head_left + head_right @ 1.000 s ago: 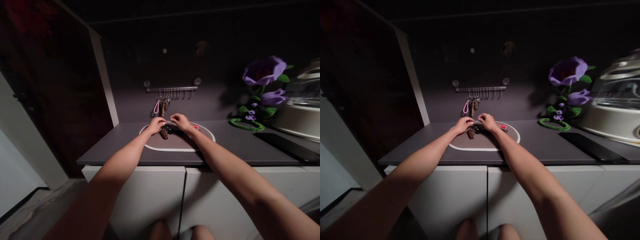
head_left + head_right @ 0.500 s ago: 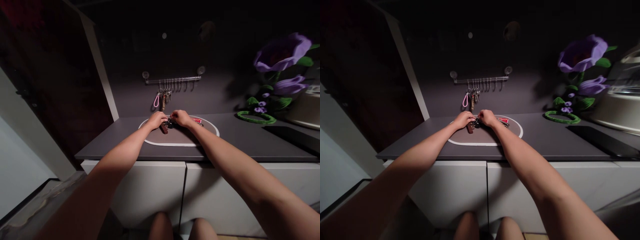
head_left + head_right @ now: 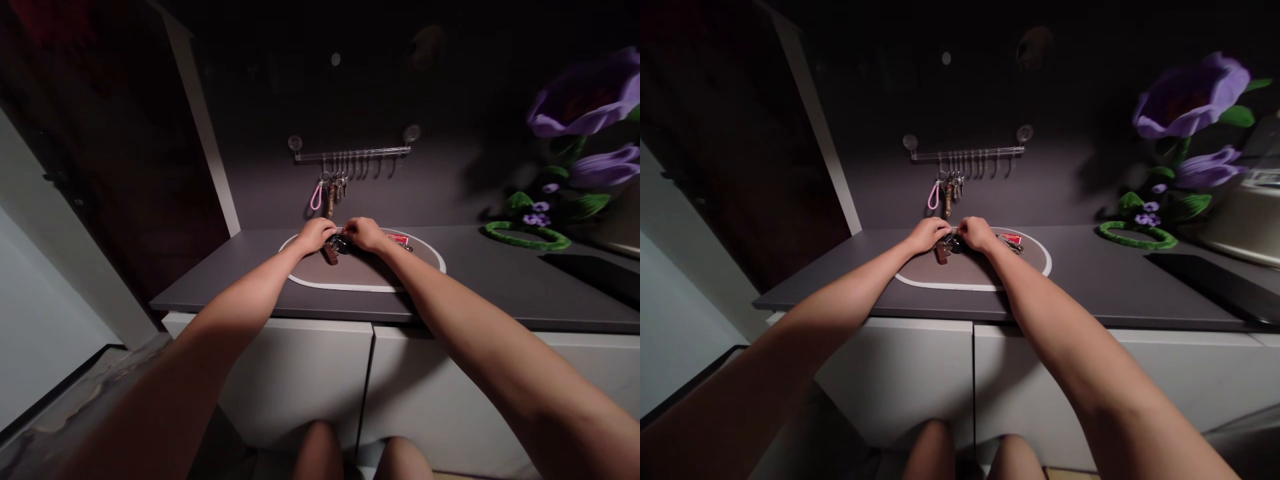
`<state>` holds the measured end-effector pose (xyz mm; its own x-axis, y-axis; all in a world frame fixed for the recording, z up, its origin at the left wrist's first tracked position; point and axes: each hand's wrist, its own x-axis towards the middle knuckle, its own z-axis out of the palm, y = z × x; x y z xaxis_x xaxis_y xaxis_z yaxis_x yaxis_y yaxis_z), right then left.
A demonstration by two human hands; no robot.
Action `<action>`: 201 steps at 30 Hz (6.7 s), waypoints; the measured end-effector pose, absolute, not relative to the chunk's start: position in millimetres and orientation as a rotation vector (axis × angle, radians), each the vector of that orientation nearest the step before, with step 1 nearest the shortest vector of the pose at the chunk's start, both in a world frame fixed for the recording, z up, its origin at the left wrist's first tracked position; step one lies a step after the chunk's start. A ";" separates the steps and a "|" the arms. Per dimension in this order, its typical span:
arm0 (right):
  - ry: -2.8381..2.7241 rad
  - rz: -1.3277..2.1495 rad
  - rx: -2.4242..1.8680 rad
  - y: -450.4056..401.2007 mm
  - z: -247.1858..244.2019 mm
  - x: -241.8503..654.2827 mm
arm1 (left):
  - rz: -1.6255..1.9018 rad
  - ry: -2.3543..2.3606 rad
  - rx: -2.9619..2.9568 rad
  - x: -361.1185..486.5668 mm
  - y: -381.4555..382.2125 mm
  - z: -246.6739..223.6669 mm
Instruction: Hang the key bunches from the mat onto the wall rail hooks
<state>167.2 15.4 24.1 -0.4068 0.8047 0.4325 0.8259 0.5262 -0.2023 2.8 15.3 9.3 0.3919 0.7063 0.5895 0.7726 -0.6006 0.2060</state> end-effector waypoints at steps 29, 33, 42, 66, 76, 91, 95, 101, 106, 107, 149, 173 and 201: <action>-2.006 0.285 -1.020 2.8 31.3 163.1 | -2.587 -1.579 -2.645 7.2 11.4 13.5; -1.988 0.300 -1.006 1.9 31.9 163.8 | -2.507 -1.608 -2.658 7.3 10.7 13.7; -1.959 0.365 -0.969 7.0 28.5 164.9 | -2.472 -1.596 -2.657 7.7 10.4 13.3; -1.726 0.436 -0.922 26.1 20.1 171.1 | -1.780 -1.510 -2.488 12.2 11.6 5.5; -1.672 0.256 -1.007 42.5 46.8 170.4 | -1.483 -1.472 -2.411 13.6 5.4 7.9; -1.539 0.049 -1.215 75.6 104.5 161.3 | -1.396 -1.434 -2.377 14.7 5.8 8.3; -1.540 0.020 -1.278 76.4 111.0 155.6 | -1.403 -1.437 -2.376 14.9 6.8 7.7; -1.489 0.035 -1.351 84.3 112.5 151.2 | -1.398 -1.447 -2.369 14.8 7.6 8.0; -1.445 0.089 -1.366 94.1 106.3 151.5 | -1.414 -1.448 -2.357 14.1 7.6 8.5; -1.432 0.109 -1.361 96.3 104.3 151.7 | -1.421 -1.452 -2.355 14.1 7.7 8.7; -1.442 0.841 -0.963 25.5 57.9 167.8 | -1.514 -1.680 -2.454 25.9 2.9 42.0; -2.152 0.027 -1.194 24.9 23.4 187.2 | -0.808 -1.681 -2.498 10.6 30.1 6.9; -2.193 -0.031 -1.240 23.3 23.0 183.8 | -0.606 -1.743 -2.349 4.9 23.0 8.9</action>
<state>183.8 23.3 23.0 -0.3734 0.7694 0.5182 0.7840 0.5604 -0.2671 4.9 23.0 8.9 0.2410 0.8811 0.4070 0.9435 -0.3110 0.1145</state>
